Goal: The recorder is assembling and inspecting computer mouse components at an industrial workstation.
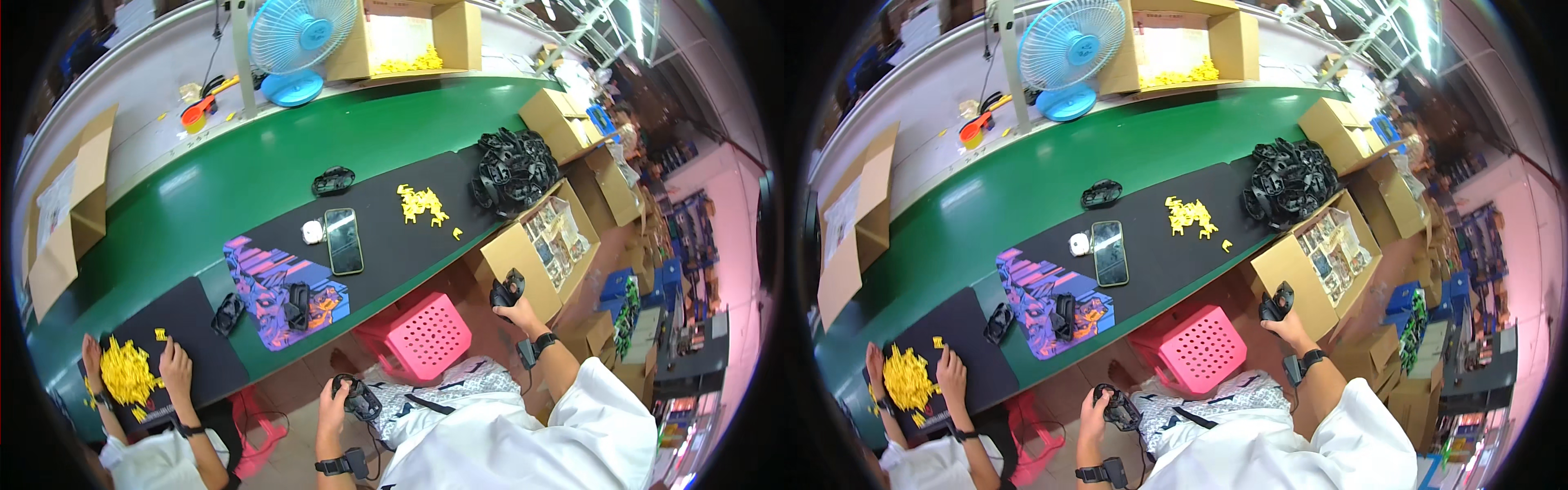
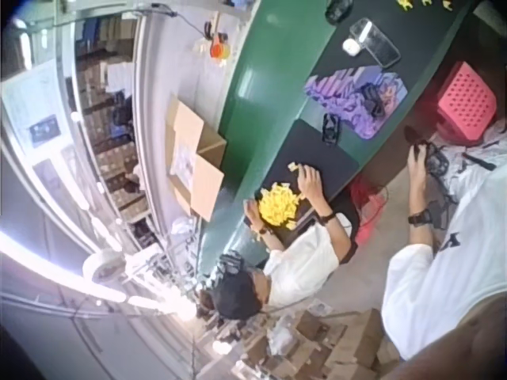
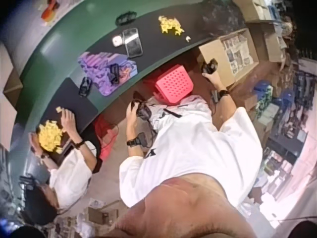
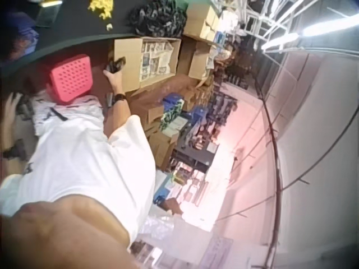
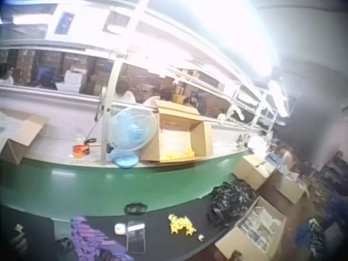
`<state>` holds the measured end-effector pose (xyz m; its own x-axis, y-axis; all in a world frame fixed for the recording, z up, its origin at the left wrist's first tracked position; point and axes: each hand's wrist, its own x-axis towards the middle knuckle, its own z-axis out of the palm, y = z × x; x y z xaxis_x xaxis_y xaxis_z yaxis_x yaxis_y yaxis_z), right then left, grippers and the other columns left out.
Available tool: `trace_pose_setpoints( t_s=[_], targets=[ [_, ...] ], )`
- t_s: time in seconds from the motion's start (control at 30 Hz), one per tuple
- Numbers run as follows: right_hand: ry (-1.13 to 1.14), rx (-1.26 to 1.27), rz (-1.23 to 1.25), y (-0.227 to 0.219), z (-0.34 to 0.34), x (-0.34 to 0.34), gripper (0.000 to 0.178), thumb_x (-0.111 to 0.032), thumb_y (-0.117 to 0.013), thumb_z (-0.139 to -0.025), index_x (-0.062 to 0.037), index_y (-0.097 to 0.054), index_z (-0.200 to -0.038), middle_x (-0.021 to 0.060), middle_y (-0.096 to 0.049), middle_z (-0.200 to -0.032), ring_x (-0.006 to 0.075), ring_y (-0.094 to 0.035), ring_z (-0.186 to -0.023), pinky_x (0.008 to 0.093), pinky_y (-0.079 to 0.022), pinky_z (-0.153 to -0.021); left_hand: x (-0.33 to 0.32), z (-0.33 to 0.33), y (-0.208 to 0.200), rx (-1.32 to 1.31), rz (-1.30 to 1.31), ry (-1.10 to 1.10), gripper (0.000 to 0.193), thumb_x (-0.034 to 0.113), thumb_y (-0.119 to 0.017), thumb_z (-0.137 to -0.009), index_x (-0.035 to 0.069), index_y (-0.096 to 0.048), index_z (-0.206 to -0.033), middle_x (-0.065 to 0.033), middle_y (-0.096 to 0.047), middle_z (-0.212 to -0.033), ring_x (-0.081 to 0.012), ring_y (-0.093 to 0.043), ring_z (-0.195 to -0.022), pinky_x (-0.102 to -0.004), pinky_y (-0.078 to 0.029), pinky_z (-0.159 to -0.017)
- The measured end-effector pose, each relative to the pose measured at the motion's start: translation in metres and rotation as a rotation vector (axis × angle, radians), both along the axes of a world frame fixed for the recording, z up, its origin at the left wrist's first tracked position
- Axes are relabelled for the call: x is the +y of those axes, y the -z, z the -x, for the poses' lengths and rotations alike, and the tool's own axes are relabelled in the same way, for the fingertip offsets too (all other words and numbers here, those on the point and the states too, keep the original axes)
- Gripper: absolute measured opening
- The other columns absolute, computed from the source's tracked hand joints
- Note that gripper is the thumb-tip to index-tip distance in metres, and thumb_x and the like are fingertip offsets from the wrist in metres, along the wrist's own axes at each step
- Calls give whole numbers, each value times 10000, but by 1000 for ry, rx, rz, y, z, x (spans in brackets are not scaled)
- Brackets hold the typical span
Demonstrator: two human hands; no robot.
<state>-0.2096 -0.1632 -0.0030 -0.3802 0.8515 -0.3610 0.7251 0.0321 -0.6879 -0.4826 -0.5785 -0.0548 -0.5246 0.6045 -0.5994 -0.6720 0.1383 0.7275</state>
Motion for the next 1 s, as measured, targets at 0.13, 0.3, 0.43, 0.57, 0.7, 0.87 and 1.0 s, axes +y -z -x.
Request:
trace_pose_setpoints(
  t_s=[0.13, 0.3, 0.43, 0.57, 0.7, 0.87, 1.0],
  targets=[
    [-6, -51, -111, -18, 28, -15, 727, -177, -813, -608, 11, -461, -1217, 101, -561, -1106, 226, -561, -1015, 328, -438, -931, -1, 41, 4, -48, 16, 29, 234, 219, -598, -916, 5, -605, -1010, -31, -617, -935, -118, -555, -872, -272, -432, -811],
    [50, -80, -116, -28, 36, -18, 714, -168, -818, -602, 21, -478, -1200, 117, -567, -1099, 243, -560, -1021, 334, -440, -923, 6, 69, 4, -79, 19, 34, 248, 231, -588, -923, 1, -593, -1016, -42, -615, -947, -125, -548, -874, -274, -428, -822],
    [73, -70, -169, -14, 30, -2, 790, -208, -832, -581, 28, -444, -1226, 140, -552, -1118, 263, -539, -1061, 341, -416, -952, 16, 76, 7, -60, -18, -8, 250, 213, -573, -927, -8, -581, -1043, -55, -611, -968, -134, -545, -892, -278, -424, -835],
    [56, -60, -159, -5, 27, 27, 768, -237, -833, -567, 22, -451, -1181, 136, -540, -1086, 260, -533, -1041, 330, -413, -943, 43, 80, -2, -90, -3, -95, 221, 178, -568, -914, -11, -577, -1027, -62, -606, -968, -146, -546, -905, -285, -417, -851],
    [-57, 79, -86, 17, 40, 54, 694, -193, -820, -576, -1, -483, -1152, 109, -535, -1094, 235, -519, -1051, 328, -400, -954, 87, 87, -18, 43, -111, -118, 157, 144, -571, -869, 5, -566, -942, -73, -598, -946, -159, -538, -892, -293, -408, -855],
    [-165, 214, 86, 41, 29, 90, 828, -140, -823, -579, -40, -446, -1310, 62, -475, -1253, 209, -452, -1189, 333, -324, -1050, 180, 57, 2, 192, -116, -159, 147, 143, -585, -846, 9, -558, -899, -89, -593, -922, -162, -545, -878, -291, -421, -831],
    [-288, 253, -77, 95, -7, 131, 895, -225, -856, -565, -45, -436, -1334, 95, -480, -1280, 216, -469, -1179, 348, -377, -1012, 246, 28, 43, 203, -73, -150, 135, 134, -582, -839, 11, -565, -891, -76, -604, -904, -153, -570, -844, -292, -452, -801]
  ],
)
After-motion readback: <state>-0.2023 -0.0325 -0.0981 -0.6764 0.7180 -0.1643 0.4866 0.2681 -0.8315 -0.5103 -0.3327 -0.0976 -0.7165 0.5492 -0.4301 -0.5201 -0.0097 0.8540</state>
